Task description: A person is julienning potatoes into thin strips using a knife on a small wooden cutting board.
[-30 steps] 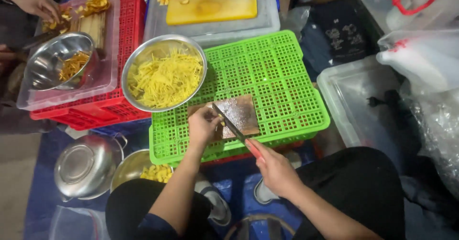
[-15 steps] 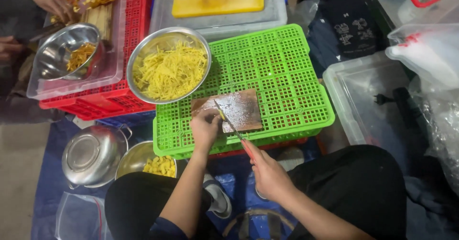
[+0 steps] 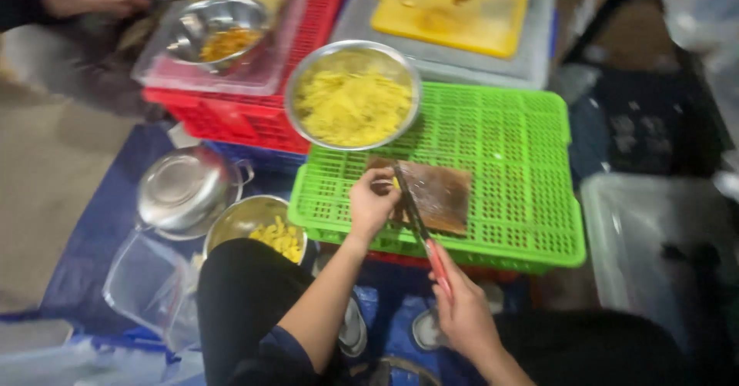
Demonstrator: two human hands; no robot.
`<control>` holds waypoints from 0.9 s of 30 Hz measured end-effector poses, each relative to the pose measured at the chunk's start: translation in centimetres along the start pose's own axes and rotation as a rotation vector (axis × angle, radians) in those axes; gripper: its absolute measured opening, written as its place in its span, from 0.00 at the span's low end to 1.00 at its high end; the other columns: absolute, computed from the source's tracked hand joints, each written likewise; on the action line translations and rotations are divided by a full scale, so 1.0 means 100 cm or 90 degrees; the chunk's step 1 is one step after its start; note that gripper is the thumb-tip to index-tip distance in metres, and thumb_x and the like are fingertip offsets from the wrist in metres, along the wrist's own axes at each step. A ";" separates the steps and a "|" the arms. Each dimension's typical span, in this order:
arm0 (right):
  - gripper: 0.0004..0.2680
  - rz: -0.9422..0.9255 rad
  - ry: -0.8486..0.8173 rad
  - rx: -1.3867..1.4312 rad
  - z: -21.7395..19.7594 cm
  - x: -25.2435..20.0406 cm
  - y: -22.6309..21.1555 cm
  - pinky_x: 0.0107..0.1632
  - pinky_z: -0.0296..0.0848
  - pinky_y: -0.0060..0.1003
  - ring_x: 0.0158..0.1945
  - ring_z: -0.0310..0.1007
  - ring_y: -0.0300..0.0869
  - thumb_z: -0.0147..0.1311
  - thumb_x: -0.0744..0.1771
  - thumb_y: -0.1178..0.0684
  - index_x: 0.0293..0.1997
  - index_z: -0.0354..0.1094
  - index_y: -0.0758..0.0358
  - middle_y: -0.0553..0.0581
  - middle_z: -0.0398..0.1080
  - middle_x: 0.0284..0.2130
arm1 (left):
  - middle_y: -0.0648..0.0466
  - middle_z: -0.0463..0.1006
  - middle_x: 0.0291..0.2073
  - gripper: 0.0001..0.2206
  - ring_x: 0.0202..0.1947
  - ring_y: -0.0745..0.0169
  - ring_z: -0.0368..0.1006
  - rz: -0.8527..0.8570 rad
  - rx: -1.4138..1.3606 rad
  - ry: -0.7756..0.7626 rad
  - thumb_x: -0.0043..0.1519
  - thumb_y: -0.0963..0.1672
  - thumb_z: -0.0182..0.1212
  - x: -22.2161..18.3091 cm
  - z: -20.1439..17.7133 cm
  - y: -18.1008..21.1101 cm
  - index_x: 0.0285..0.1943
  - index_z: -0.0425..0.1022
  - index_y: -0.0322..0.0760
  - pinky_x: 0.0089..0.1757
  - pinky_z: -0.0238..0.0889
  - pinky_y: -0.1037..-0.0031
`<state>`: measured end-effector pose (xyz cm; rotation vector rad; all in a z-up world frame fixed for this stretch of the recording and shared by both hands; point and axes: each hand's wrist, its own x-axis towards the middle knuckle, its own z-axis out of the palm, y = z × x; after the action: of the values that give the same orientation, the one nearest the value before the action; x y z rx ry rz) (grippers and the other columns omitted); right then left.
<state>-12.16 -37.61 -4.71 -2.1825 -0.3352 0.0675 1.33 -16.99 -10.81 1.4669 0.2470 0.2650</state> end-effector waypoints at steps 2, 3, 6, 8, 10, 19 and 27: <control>0.27 -0.003 -0.007 -0.013 0.003 0.001 -0.001 0.42 0.78 0.35 0.40 0.82 0.40 0.50 0.62 0.63 0.71 0.56 0.53 0.52 0.78 0.48 | 0.45 0.82 0.36 0.14 0.29 0.65 0.75 0.024 -0.058 0.020 0.52 0.33 0.60 0.008 -0.008 -0.010 0.47 0.75 0.27 0.29 0.68 0.81; 0.27 0.010 -0.002 -0.024 0.005 0.000 -0.001 0.43 0.77 0.34 0.40 0.82 0.39 0.49 0.62 0.63 0.72 0.56 0.51 0.50 0.78 0.47 | 0.44 0.83 0.41 0.13 0.33 0.65 0.76 0.043 -0.112 0.022 0.51 0.32 0.57 0.011 -0.012 -0.015 0.44 0.74 0.26 0.37 0.72 0.81; 0.27 0.024 -0.027 -0.014 0.008 0.000 0.003 0.43 0.77 0.32 0.38 0.82 0.38 0.50 0.62 0.61 0.72 0.56 0.50 0.49 0.80 0.41 | 0.49 0.79 0.33 0.07 0.30 0.62 0.78 -0.118 -0.158 -0.025 0.58 0.36 0.66 -0.001 -0.024 0.014 0.42 0.76 0.31 0.27 0.74 0.73; 0.27 0.025 -0.037 -0.028 0.010 0.000 0.005 0.42 0.77 0.32 0.38 0.82 0.37 0.51 0.62 0.61 0.72 0.56 0.50 0.48 0.81 0.40 | 0.49 0.80 0.32 0.07 0.31 0.63 0.78 -0.094 -0.151 -0.014 0.57 0.34 0.66 0.001 -0.026 0.001 0.42 0.77 0.30 0.32 0.74 0.75; 0.28 0.027 -0.042 -0.045 0.008 0.000 0.013 0.42 0.77 0.31 0.37 0.83 0.37 0.52 0.62 0.61 0.72 0.56 0.49 0.47 0.81 0.40 | 0.49 0.81 0.32 0.08 0.32 0.64 0.78 -0.071 -0.145 -0.008 0.56 0.33 0.67 0.004 -0.021 -0.009 0.41 0.78 0.29 0.38 0.74 0.77; 0.29 -0.067 -0.034 -0.040 0.014 0.008 0.046 0.38 0.79 0.30 0.35 0.86 0.38 0.54 0.61 0.61 0.73 0.55 0.53 0.51 0.83 0.39 | 0.48 0.81 0.30 0.10 0.30 0.62 0.80 -0.042 -0.091 0.064 0.55 0.35 0.70 0.016 -0.017 -0.012 0.42 0.75 0.31 0.33 0.75 0.77; 0.28 -0.248 0.157 0.014 0.011 0.038 0.057 0.41 0.73 0.44 0.40 0.75 0.56 0.50 0.64 0.70 0.76 0.53 0.79 0.73 0.73 0.45 | 0.52 0.79 0.26 0.06 0.22 0.67 0.73 0.197 -0.081 0.228 0.54 0.38 0.65 0.000 -0.108 0.132 0.37 0.77 0.27 0.29 0.68 0.79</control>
<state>-7.50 -38.92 -9.62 -2.0383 -0.6049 -0.4086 -2.54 -5.73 1.35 1.3218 0.2839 0.7841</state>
